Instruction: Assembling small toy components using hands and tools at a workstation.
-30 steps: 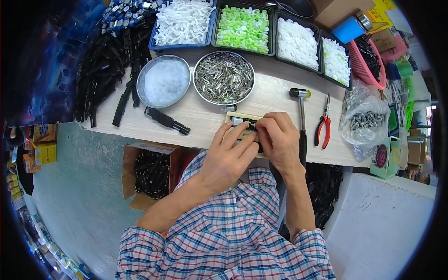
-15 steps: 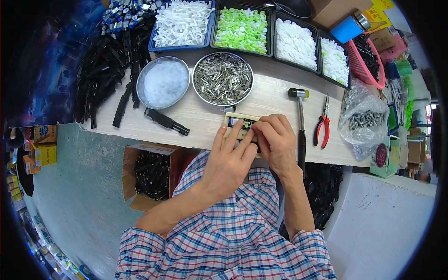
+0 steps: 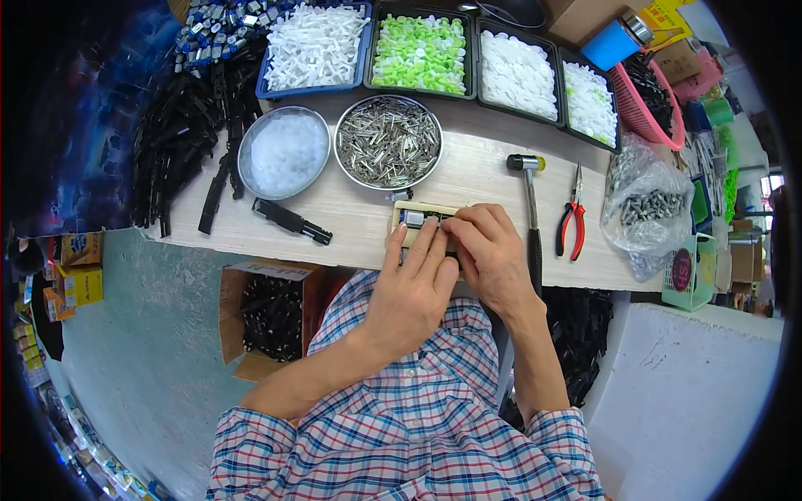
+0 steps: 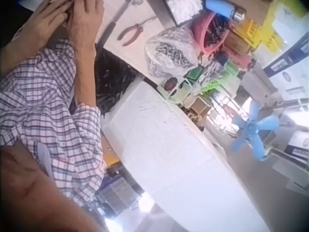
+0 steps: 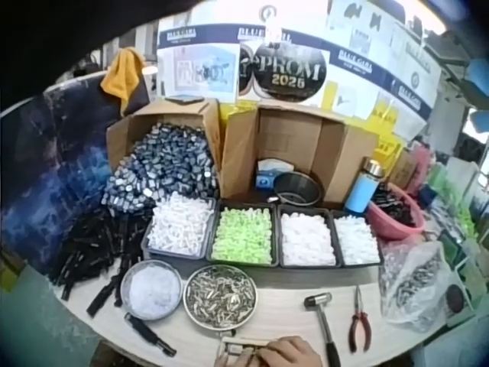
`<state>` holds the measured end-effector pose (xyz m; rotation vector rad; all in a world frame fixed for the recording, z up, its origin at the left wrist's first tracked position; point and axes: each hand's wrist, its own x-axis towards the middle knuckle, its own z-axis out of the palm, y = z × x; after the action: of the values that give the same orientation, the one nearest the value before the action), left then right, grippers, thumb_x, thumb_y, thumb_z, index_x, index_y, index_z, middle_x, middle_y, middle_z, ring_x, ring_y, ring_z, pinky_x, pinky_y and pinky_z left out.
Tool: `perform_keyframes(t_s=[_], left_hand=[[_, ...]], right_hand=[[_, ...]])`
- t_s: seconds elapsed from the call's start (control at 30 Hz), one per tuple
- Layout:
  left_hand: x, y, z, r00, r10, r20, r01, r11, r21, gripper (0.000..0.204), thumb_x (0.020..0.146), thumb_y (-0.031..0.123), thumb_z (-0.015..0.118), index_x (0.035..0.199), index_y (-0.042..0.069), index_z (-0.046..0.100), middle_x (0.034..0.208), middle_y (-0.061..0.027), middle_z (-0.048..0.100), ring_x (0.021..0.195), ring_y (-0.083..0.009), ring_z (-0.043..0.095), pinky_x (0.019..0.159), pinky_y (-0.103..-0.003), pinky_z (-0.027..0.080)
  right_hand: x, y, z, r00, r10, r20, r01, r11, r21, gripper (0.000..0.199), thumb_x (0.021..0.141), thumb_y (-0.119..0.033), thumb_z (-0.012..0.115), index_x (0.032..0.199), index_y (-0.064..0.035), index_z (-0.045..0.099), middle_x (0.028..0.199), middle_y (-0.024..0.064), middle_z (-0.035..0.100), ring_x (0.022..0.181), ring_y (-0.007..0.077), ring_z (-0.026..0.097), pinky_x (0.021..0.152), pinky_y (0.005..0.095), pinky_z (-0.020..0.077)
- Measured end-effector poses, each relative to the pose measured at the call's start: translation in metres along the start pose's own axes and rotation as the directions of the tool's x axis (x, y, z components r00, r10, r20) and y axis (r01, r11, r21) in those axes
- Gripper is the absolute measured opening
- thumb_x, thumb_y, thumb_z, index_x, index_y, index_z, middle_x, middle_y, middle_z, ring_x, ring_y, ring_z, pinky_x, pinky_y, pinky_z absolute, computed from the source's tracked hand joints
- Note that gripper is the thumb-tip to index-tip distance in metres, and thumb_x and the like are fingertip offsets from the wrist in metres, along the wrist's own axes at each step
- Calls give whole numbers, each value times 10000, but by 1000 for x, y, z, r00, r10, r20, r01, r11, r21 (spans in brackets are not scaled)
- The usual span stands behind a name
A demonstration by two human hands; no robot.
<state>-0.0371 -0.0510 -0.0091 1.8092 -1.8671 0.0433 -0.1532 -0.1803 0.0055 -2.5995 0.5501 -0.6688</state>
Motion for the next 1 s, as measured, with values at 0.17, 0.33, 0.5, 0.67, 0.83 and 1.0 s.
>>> perform_keyframes(t_s=[0.17,0.33,0.5,0.67,0.83,1.0], left_hand=[[-14,-18,-11,985,-17,-171,-24,971,-237,138,857,26,680,977,20,613,1198,-181,689,1279,-400,591,1149,-613,345],[-34,-17,-9,988,15,-155,-53,968,-244,141,853,46,708,970,29,632,1173,-133,712,1238,-379,618,1147,-614,351],[-31,-14,-5,984,87,-156,-118,971,-206,64,838,69,672,895,54,645,1147,-119,711,1234,-351,628,1126,-617,383],[-27,-15,-11,982,60,-180,-105,962,-254,108,812,59,694,908,49,645,1141,-129,714,1203,-362,636,1100,-611,401],[-16,-15,-15,987,-32,-157,-36,910,-412,108,864,14,710,948,35,644,1127,-128,722,1205,-392,620,1138,-580,372],[-12,-11,-11,987,-55,-153,-22,887,-462,94,887,-5,688,957,37,641,1128,-134,719,1203,-399,617,1138,-576,370]], right_hand=[[-17,-11,-2,999,37,-38,-38,999,-29,389,721,45,675,1104,-19,702,1085,132,652,1049,341,619,870,435,529],[-31,-21,2,1000,-17,0,16,987,-162,440,689,50,665,1116,-43,726,1124,103,658,1107,331,613,894,442,513],[-26,-24,-4,998,-34,46,42,980,-195,386,724,-33,687,1107,-59,723,1111,83,663,1111,295,617,909,430,500],[-8,16,-23,977,-1,-212,-16,997,-78,346,745,110,591,1038,-27,714,1046,137,696,959,325,665,833,412,527],[36,114,-68,850,219,-478,-335,926,-171,188,898,29,636,1072,-17,691,1039,160,673,927,317,657,788,359,517],[65,191,-86,860,68,-506,-333,826,-454,133,900,-77,691,1025,-33,692,1073,154,659,974,352,644,819,455,520]])
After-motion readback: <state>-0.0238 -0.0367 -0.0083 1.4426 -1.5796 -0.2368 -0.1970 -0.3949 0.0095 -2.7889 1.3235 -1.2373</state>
